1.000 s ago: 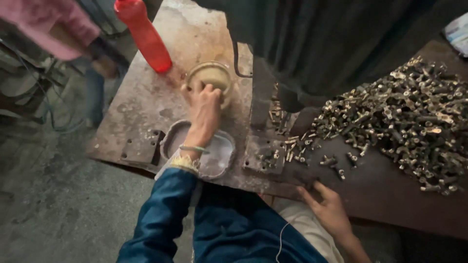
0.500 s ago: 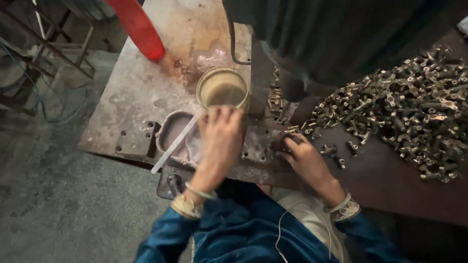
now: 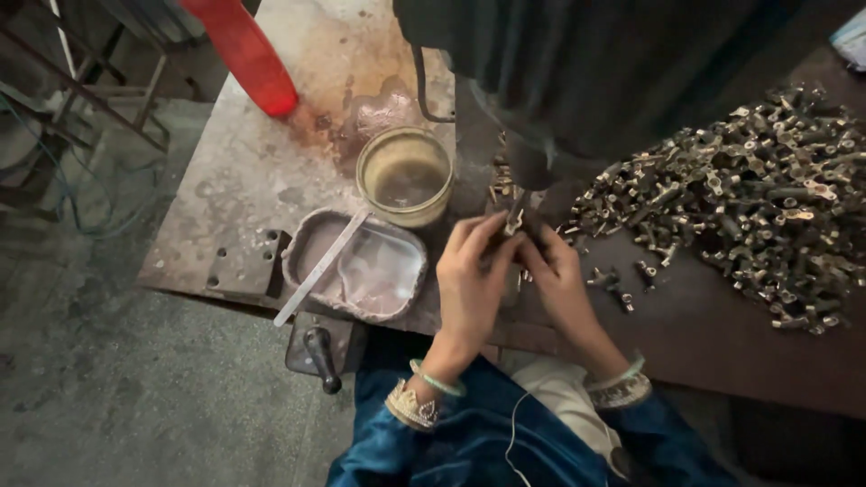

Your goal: The person sits at a drill press and taps threads into small metal hardware parts one at a time, holding each part under the machine, dipping parts in a cup of liquid, and placing finished parts in a tray beside a large pile of parts.

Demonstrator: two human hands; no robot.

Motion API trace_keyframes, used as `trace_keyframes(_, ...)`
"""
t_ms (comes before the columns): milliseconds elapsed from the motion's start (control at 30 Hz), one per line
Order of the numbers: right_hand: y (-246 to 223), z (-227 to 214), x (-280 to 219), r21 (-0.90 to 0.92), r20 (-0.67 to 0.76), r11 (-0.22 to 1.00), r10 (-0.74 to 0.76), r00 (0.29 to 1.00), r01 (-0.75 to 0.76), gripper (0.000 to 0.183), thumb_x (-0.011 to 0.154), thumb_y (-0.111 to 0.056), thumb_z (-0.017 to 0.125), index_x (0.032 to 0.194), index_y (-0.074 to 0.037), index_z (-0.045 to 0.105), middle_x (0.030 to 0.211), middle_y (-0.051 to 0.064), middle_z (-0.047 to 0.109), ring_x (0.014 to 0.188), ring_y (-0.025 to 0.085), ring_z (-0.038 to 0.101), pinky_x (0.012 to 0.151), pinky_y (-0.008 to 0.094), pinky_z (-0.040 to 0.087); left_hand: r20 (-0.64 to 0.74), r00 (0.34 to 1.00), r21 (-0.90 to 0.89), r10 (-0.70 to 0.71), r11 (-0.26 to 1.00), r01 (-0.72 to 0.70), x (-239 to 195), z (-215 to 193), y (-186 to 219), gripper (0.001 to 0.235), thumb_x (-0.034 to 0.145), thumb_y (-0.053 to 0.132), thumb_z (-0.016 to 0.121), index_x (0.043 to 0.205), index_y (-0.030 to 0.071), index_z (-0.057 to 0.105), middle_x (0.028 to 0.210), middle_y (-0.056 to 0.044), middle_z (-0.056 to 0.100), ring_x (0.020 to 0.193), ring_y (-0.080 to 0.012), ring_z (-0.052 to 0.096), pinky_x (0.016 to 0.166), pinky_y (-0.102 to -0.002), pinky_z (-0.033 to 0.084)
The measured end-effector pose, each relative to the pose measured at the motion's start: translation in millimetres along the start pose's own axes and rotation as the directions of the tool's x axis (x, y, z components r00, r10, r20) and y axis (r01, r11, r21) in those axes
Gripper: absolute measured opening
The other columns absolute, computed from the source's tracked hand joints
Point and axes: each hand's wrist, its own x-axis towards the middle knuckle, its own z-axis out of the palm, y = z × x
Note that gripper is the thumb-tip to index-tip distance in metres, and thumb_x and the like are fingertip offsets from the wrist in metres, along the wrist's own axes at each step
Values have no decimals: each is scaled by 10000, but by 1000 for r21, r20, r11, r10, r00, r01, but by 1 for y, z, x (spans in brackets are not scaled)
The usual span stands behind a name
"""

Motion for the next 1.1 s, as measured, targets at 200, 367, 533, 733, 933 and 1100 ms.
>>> trace_keyframes(200,-27,29,4,148,-148,989,19,989,3,355,1049,-85,591,1387,22,597,1222,52,690,1053,105,654,907,258,565,83,996,-126,-28,991,38,7,-15,2,332,919,32,732,1248,23,682,1135,-93,693,931,-179,747,771,-266,607)
trace_keyframes(367,-38,24,7,124,-57,992,28,998,-20,298,1047,-94,601,1321,15,648,1142,29,718,985,103,668,853,249,573,37,999,254,8,967,-17,-12,-18,-28,342,928,49,683,1269,38,666,1153,-107,677,1056,-302,638,908,-397,537)
trace_keyframes(533,-36,28,4,16,-100,999,-38,994,40,238,1061,-99,630,1253,28,687,1091,24,726,954,88,639,825,221,529,388,917,652,93,675,-344,-25,-4,-71,470,723,111,684,1192,91,693,1099,-158,635,1054,-385,554,871,-484,446)
trace_keyframes(733,-47,40,0,84,-109,996,6,994,4,257,1052,-150,637,1220,40,681,1029,45,735,846,102,673,733,244,568,372,723,-288,-582,668,686,-50,82,-114,282,978,223,602,1161,12,640,1050,-136,688,978,-320,627,852,-487,499)
trace_keyframes(933,-49,43,-2,90,-106,996,7,994,2,326,1037,-179,635,1280,37,667,1051,69,746,793,127,701,711,264,597,680,649,433,341,528,-731,-45,137,-97,282,852,145,657,1125,98,603,985,-72,642,1053,-275,609,1003,-415,466)
trace_keyframes(1100,-45,17,12,38,33,992,121,992,-122,352,997,-211,672,1257,25,684,1082,47,760,830,125,702,738,260,587,643,752,269,-147,962,-41,-56,66,-53,230,893,129,682,1121,103,676,1009,-78,723,963,-270,730,893,-389,567)
